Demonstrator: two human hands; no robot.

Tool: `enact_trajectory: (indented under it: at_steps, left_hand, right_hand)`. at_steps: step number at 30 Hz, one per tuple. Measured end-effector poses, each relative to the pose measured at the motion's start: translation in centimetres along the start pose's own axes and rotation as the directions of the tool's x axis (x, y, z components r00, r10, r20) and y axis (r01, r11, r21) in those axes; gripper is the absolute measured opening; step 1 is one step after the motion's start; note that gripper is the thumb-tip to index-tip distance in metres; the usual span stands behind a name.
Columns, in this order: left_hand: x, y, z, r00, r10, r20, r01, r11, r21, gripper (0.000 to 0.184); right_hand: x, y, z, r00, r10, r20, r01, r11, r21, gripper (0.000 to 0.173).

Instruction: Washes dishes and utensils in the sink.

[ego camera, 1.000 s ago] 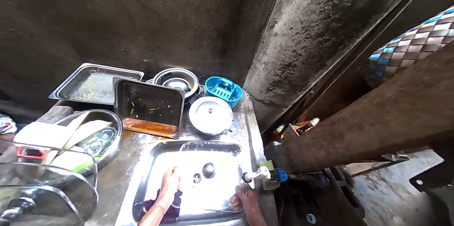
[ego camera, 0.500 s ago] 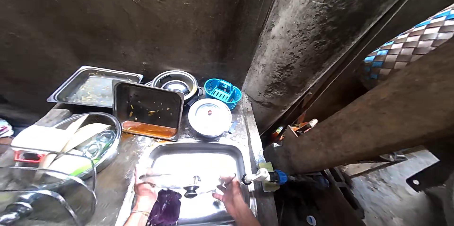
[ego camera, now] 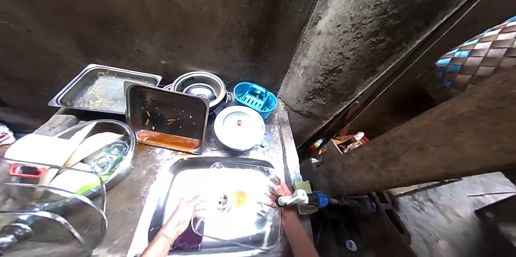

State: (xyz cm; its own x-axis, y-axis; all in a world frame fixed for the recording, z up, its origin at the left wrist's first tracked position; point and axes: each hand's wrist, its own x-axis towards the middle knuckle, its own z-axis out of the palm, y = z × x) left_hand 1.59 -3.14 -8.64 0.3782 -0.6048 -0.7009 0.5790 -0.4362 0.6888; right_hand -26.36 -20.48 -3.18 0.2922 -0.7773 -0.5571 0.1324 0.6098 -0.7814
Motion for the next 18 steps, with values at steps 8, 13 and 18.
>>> enact_trajectory:
  at_steps: [8,13,18]
  left_hand:
    - [2.4,-3.7,6.1,0.986,0.147,-0.077,-0.157,0.977,-0.142,0.045]
    - [2.9,-4.9,7.9,0.874,0.460,-0.157,-0.317,0.785,0.533,0.035]
    - [0.5,-6.5,11.5,0.822,0.529,0.213,-0.349,0.172,0.921,0.075]
  right_hand:
    - [-3.4,-0.2,-3.0,0.976,0.016,0.215,-0.013,1.000,-0.013,0.039]
    - [-6.1,-0.3,-3.4,0.975,0.097,0.199,-0.067,0.986,-0.154,0.034]
    - [-6.4,0.4,-3.1,0.985,0.047,0.165,-0.032,0.996,-0.089,0.034]
